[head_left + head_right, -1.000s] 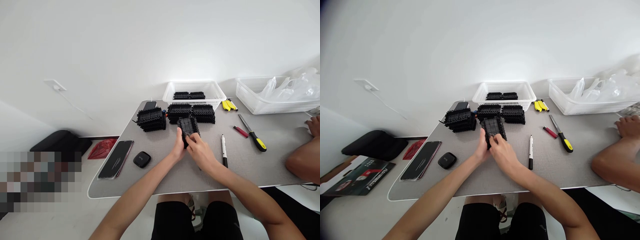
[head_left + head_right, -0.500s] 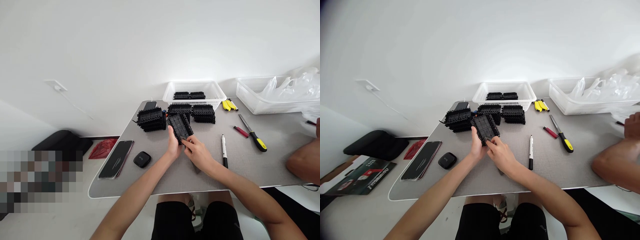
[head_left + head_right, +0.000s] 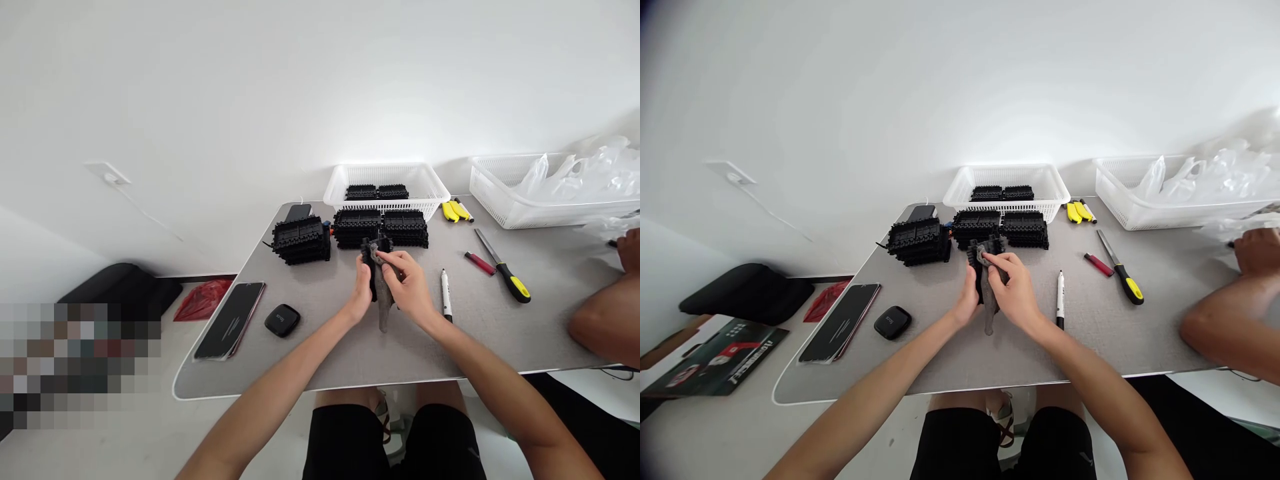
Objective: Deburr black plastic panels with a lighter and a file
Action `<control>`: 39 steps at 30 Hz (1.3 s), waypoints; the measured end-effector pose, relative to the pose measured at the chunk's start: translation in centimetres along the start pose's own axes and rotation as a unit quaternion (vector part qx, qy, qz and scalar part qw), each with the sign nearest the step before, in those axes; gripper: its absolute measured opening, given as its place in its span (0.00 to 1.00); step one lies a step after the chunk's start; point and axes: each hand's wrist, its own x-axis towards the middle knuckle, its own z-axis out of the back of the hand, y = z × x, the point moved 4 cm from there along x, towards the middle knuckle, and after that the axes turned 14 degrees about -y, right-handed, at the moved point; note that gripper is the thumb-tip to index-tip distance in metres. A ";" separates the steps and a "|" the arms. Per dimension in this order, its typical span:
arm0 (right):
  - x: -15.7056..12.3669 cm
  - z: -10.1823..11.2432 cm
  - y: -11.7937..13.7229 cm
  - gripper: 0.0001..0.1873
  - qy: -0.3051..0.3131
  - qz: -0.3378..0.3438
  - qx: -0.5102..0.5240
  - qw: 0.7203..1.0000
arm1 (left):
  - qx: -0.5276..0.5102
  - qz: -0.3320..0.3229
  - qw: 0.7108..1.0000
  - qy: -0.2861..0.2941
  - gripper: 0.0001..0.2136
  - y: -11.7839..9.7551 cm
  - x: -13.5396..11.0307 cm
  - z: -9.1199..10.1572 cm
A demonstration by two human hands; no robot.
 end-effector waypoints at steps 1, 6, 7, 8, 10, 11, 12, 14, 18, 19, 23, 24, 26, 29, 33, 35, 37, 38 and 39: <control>-0.1 -0.2 -0.1 0.17 0.004 -0.001 0.001 1.000 | 0.012 -0.013 1.000 0.012 0.22 0.3 -0.1 0.0; -0.3 -0.5 -0.4 0.16 0.035 -0.001 0.023 0.999 | 0.011 -0.006 1.000 0.009 0.21 0.8 -0.2 0.0; -0.3 -0.5 -0.4 0.16 0.038 0.000 0.027 0.999 | 0.003 0.004 1.000 0.004 0.21 0.7 -0.3 0.0; -0.3 -0.5 -0.4 0.16 0.041 0.000 0.028 0.999 | -0.004 0.015 1.000 0.000 0.22 0.6 -0.3 -0.1; -0.5 -0.7 -0.4 0.17 0.051 -0.001 0.024 0.998 | -0.013 0.039 0.999 -0.001 0.24 0.3 -0.4 -0.3; -0.6 -0.8 -0.3 0.17 0.058 -0.002 0.019 0.998 | -0.012 0.052 0.999 0.000 0.26 0.2 -0.5 -0.4; -0.8 -0.9 -0.3 0.18 0.065 -0.001 0.012 0.998 | -0.009 0.064 0.998 0.001 0.27 0.1 -0.5 -0.4; -1.2 -1.2 -0.2 0.18 0.079 -0.002 -0.004 0.997 | -0.007 0.077 0.997 -0.004 0.29 -0.4 -0.4 -0.5; -2.2 -1.8 -0.1 0.18 0.114 -0.005 -0.028 0.993 | -0.041 0.053 0.997 -0.040 0.30 -1.9 0.2 -0.4; -2.3 -1.9 -0.1 0.19 0.124 -0.004 -0.032 0.992 | -0.048 0.044 0.997 -0.049 0.30 -2.3 0.3 -0.3; -2.7 -2.3 -0.3 0.19 0.142 -0.001 -0.045 0.989 | -0.061 0.028 0.996 -0.063 0.29 -3.2 0.4 -0.3; -2.6 -2.3 -0.4 0.19 0.145 -0.002 -0.045 0.988 | -0.064 0.027 0.996 -0.063 0.29 -3.3 0.4 -0.3; -2.5 -2.2 -0.4 0.20 0.147 -0.003 -0.043 0.988 | -0.067 0.026 0.996 -0.062 0.29 -3.3 0.4 -0.2; -2.0 -1.8 -0.4 0.20 0.151 -0.013 -0.049 0.987 | -0.061 0.030 0.996 -0.058 0.30 -3.0 0.5 -0.1; -0.9 -0.8 -0.9 0.17 0.138 -0.035 -0.052 0.988 | -0.043 0.038 0.998 -0.040 0.29 -2.6 0.6 0.0; -0.1 -0.1 -1.2 0.16 0.076 -0.037 -0.037 0.996 | -0.031 0.044 0.998 -0.025 0.29 -2.3 0.5 -0.1; 0.4 0.4 -1.5 0.16 0.010 -0.033 -0.010 0.999 | -0.020 0.058 0.998 -0.001 0.28 -1.8 0.2 -0.2; 0.6 0.6 -1.5 0.16 -0.009 -0.031 0.005 0.999 | -0.015 0.066 0.998 0.012 0.27 -1.4 0.1 -0.3; 0.7 0.6 -1.5 0.16 -0.016 -0.029 0.017 0.999 | -0.010 0.069 0.997 0.024 0.26 -1.1 -0.1 -0.4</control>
